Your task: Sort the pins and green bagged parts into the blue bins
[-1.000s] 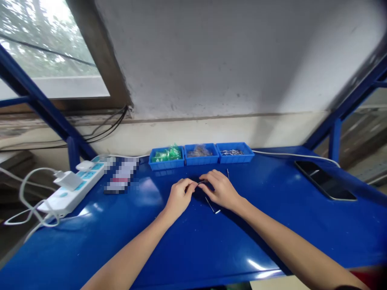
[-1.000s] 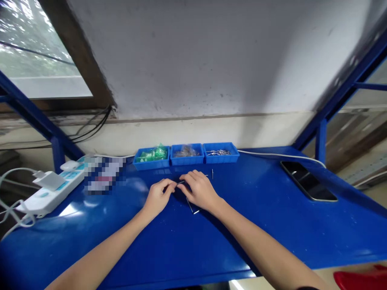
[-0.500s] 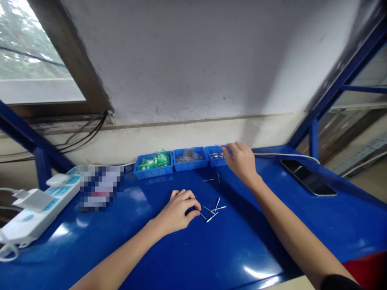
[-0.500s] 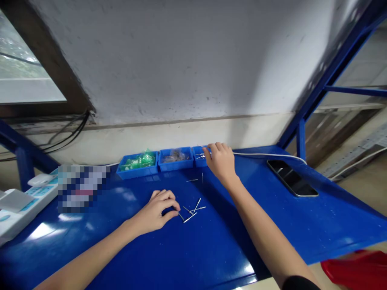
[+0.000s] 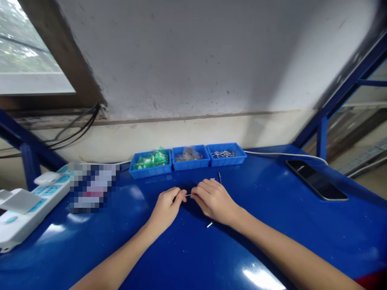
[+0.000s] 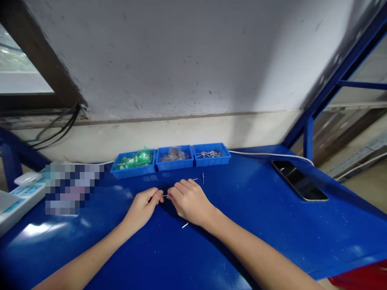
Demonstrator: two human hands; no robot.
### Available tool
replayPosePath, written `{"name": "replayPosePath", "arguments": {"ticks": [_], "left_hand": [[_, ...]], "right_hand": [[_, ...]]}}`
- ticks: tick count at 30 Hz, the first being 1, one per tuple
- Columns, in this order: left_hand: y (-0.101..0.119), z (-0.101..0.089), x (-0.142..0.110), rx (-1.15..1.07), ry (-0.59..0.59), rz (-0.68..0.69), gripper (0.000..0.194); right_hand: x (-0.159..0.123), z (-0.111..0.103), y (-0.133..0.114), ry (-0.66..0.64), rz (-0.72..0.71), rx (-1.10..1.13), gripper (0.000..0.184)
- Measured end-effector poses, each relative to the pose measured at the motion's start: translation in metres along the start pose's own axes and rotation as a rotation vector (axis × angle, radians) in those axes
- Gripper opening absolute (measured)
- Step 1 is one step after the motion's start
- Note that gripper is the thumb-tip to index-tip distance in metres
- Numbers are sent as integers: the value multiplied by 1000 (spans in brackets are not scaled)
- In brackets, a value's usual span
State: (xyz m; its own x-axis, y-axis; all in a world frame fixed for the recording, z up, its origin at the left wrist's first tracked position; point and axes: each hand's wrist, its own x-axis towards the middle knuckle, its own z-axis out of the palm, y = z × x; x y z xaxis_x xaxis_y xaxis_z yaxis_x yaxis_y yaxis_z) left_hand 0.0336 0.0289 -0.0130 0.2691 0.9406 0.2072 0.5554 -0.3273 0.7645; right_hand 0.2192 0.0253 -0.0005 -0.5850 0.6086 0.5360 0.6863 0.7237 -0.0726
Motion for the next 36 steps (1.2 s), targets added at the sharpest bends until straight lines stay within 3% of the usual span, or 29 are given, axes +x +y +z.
{"name": "replayPosePath", "arguments": {"ticks": [6,11,16,19,21,23,24,26,28,30,33,36], "left_hand": [[0,-1,-3,-67,66,80,17],[0,-2,-3,-36,50,14,30],[-2,-2,-4,-77,13,-10,40],[4,0,-5,-40,-30,60,39],[13,4,-7,73,-71,148,24],[22,11,-10,205,-157,247,16],[26,15,-12,254,-204,289,15],[30,21,-15,314,-265,338,9],[31,23,-16,347,-258,332,15],[29,23,-16,373,-228,282,17],[28,21,-15,380,-180,201,17],[30,19,-17,351,-185,255,13]], "right_hand": [[0,1,5,44,64,10,27],[0,1,2,30,42,64,24],[1,-4,0,39,-62,-25,20],[2,-19,11,146,-101,-37,21],[2,-33,29,295,-70,-46,21],[1,-43,53,481,78,-130,26],[0,-46,65,506,220,-209,26],[-4,-46,83,442,457,-346,25],[-8,-39,88,303,562,-367,31],[-10,-29,78,151,527,-244,32],[-8,-17,49,-50,356,1,30],[-5,-11,27,-140,286,107,31]]}}
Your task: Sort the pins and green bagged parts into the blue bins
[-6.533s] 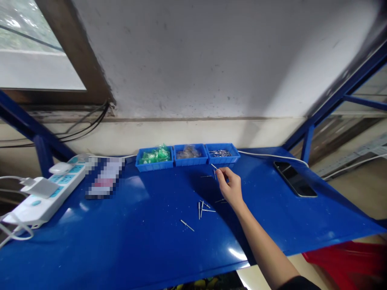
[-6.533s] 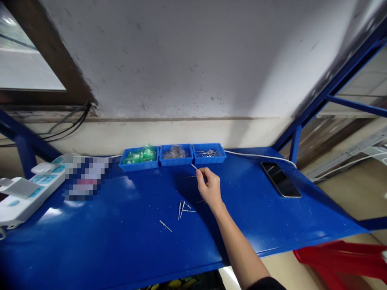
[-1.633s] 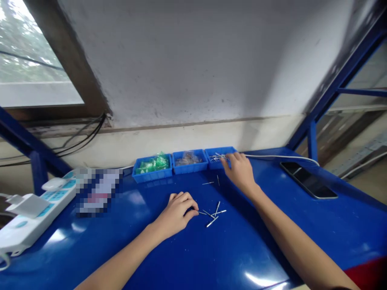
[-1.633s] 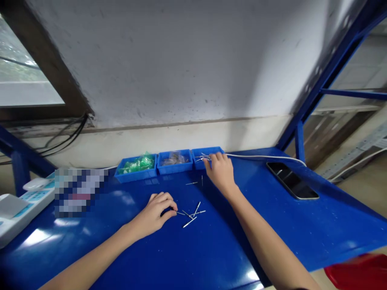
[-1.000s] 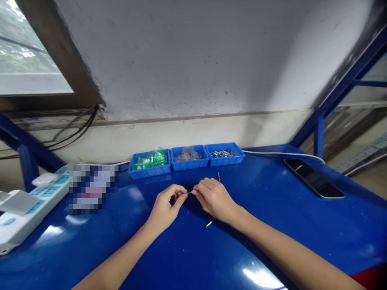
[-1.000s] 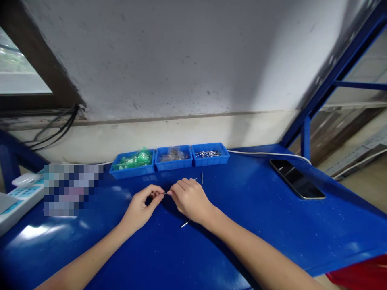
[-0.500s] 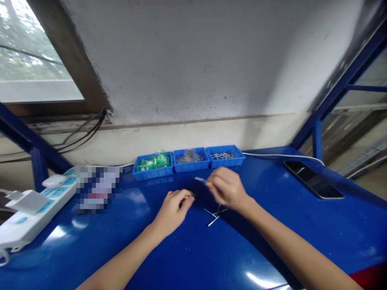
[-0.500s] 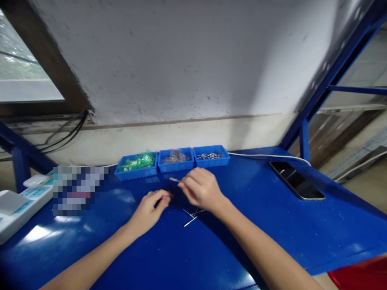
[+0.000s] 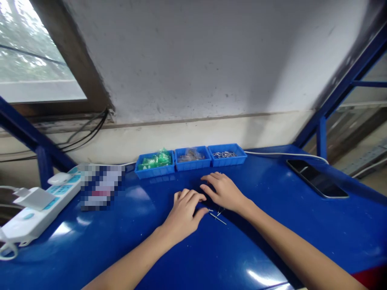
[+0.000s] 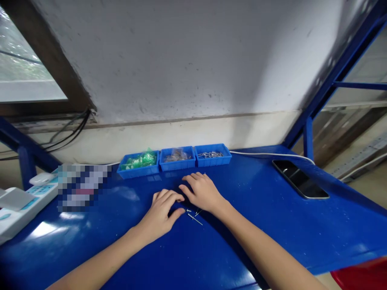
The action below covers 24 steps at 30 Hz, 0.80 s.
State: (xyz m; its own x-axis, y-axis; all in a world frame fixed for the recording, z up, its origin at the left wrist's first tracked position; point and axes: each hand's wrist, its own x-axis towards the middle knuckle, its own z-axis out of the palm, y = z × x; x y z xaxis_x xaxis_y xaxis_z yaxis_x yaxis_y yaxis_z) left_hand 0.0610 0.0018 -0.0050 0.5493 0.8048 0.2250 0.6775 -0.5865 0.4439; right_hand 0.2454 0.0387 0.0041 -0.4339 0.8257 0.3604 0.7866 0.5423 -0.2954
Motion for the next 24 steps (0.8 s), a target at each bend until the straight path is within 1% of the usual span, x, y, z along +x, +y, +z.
{"name": "replayPosePath", "arguments": {"ticks": [2,5,9,10,12,15,17,20,24], "left_hand": [[2,0,-1,7,-34,77,22],[4,2,-2,31,-67,120,11],[3,4,-2,40,-49,122,12],[1,4,-1,25,-31,103,12],[-7,3,0,-44,48,19,14],[-21,2,1,-206,185,-122,15],[-29,2,1,-328,232,-186,12],[-34,3,1,-473,238,-243,13],[-33,4,1,-538,219,-224,13]], "right_hand": [[1,4,-4,-6,15,44,30],[1,7,-3,18,35,118,30],[0,8,-5,21,-9,186,30],[-1,7,-7,19,-29,196,29],[-2,5,-11,21,-71,212,29],[-5,4,-13,38,-145,205,27],[-5,6,-14,44,-216,169,23],[-5,8,-14,37,-304,108,13],[-5,6,-18,55,-362,54,15]]}}
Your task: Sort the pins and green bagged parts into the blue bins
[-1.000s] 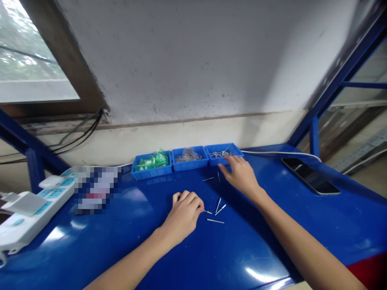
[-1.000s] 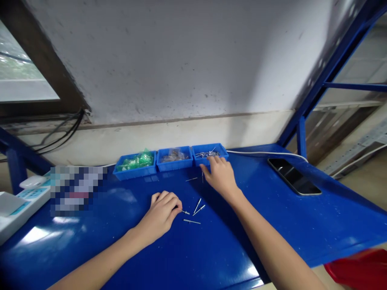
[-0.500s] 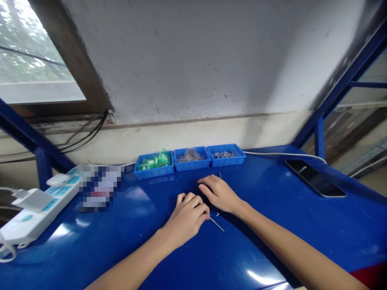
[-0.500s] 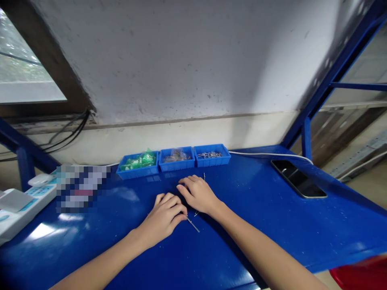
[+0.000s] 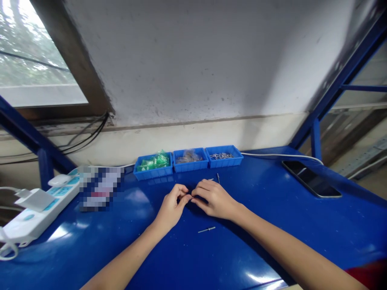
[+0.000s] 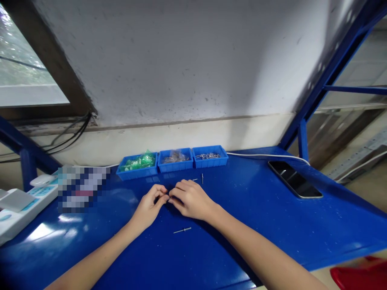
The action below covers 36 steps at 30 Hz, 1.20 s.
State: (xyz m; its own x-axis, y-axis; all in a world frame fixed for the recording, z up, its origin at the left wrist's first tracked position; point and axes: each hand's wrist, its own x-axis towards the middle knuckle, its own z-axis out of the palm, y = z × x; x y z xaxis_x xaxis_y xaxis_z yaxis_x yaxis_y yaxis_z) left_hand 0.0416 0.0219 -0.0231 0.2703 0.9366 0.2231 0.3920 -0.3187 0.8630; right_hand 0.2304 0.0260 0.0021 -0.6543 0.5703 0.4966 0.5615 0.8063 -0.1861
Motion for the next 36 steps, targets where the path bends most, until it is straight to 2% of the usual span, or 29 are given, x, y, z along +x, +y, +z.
{"name": "replayPosePath", "arguments": {"ticks": [5,8,11,16,21,26,29,31,33,34,36], "left_hand": [[2,0,-1,-11,9,9,15],[3,-1,-2,104,56,50,14],[3,-2,-2,212,105,78,16],[1,-3,-2,293,82,61,27],[4,-2,-2,319,65,23,37],[11,-3,-3,299,43,4,40],[21,-2,-12,302,-34,21,32],[30,2,-21,373,-134,80,25],[39,7,-31,470,-240,143,29],[42,10,-35,507,-283,164,25],[46,14,-40,542,-335,184,10]], "right_hand": [[1,0,0,-6,32,-35,15],[0,2,3,17,109,-54,20],[0,2,3,21,124,-41,21],[0,0,-2,25,74,-14,19],[2,-2,-5,51,-1,-130,18],[2,-7,-7,47,-34,-141,19],[-1,-16,2,145,-51,-114,19],[-5,-25,17,329,59,-147,20],[-11,-35,37,502,287,-256,21],[-13,-38,47,524,422,-326,21],[-16,-43,63,448,633,-429,24]]}}
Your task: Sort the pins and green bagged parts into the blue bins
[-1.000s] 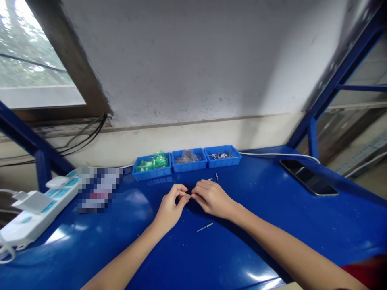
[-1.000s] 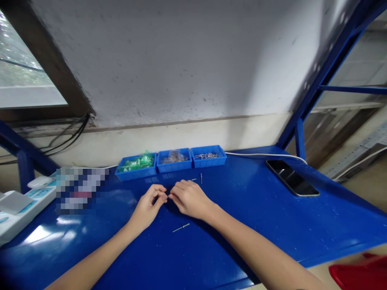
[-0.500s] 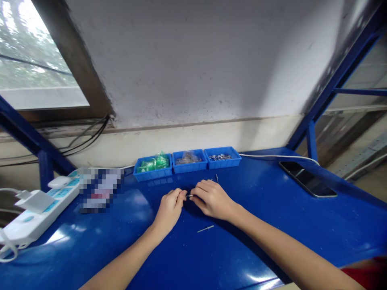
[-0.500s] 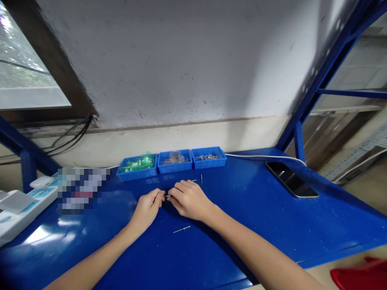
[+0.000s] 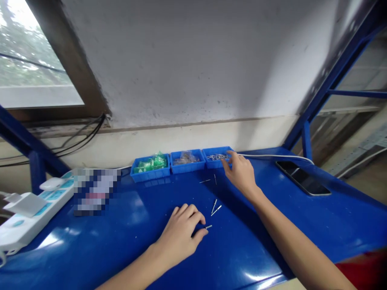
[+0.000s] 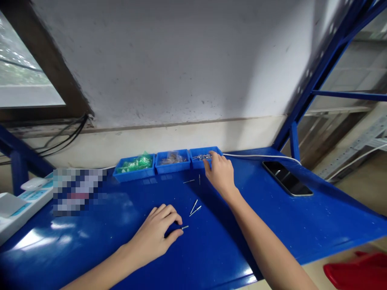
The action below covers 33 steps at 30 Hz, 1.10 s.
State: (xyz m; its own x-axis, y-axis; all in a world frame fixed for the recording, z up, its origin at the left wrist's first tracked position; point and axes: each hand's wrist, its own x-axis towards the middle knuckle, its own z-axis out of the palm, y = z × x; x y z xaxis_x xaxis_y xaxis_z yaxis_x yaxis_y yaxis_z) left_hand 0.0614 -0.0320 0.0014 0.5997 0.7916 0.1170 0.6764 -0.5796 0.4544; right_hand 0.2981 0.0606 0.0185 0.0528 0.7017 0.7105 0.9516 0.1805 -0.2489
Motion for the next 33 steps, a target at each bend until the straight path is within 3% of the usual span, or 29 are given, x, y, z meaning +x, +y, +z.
{"name": "replayPosePath", "arguments": {"ticks": [3,7,10,12,18,23,28,33], "left_hand": [[-3,3,2,25,-4,6,12],[-28,1,12,-68,116,-72,16],[-47,-2,18,-237,233,-135,19],[-54,-3,20,-327,282,-173,18],[-51,-3,19,-405,338,-203,16],[-48,-5,18,-315,400,-183,18],[-50,-5,18,-290,399,-184,28],[-48,-7,21,-347,347,-187,37]], "right_hand": [[0,4,0,-179,8,-14,26],[-20,2,-39,-347,-294,271,25],[-37,2,-67,-449,-523,337,25],[-43,4,-76,-477,-593,340,21],[-42,7,-73,-397,-612,309,17],[-41,5,-72,-383,-549,311,24],[-44,3,-75,-395,-590,370,20],[-35,-1,-66,-267,-674,346,20]]}}
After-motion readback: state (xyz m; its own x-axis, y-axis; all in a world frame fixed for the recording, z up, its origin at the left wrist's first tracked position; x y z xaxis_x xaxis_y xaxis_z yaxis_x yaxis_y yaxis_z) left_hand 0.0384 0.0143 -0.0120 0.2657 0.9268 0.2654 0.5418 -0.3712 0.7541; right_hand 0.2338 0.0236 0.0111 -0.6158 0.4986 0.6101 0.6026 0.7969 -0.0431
